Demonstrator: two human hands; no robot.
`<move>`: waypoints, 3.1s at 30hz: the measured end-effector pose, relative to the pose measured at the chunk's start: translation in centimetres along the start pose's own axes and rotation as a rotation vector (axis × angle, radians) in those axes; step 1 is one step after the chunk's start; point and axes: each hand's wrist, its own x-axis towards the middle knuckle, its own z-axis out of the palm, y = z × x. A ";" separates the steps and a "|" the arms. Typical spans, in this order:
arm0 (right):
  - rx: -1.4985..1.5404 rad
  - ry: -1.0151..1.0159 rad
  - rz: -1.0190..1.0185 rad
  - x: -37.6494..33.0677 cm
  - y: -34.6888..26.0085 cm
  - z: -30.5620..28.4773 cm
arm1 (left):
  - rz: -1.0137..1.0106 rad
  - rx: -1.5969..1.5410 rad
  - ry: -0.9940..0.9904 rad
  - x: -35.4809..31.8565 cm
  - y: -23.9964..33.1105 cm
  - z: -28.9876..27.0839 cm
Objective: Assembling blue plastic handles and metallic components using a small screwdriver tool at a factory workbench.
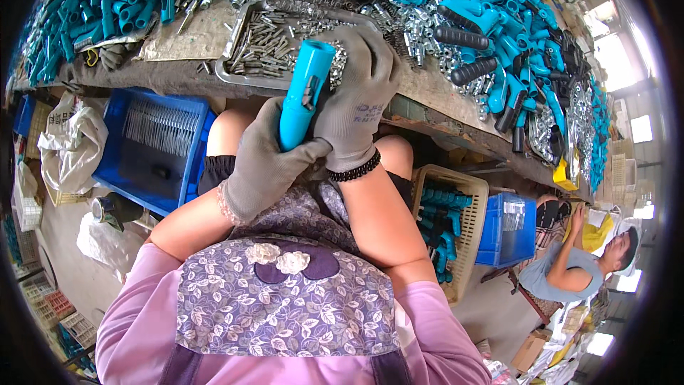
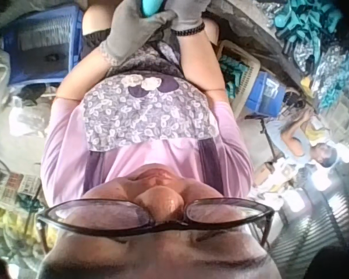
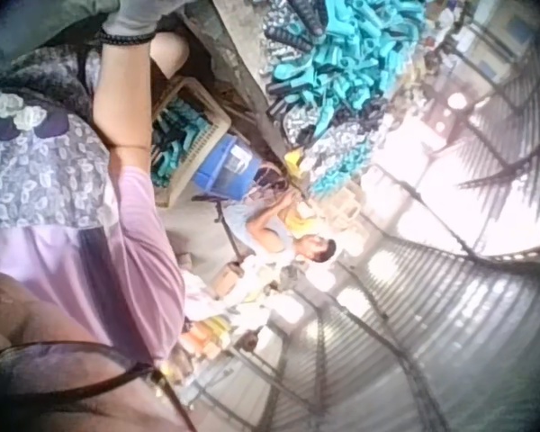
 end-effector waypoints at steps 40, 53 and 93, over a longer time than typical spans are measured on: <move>-0.118 -0.970 -0.030 3.3 7.7 -3.4 | -0.296 -0.635 -0.185 -1.6 -3.6 -5.9; 0.956 -0.726 0.687 0.2 0.1 -5.8 | -0.217 -0.640 -0.269 -0.1 -3.0 -4.2; 0.903 -0.615 0.708 -4.2 -2.6 -3.8 | 0.007 -0.521 -0.030 -2.3 -4.4 -3.7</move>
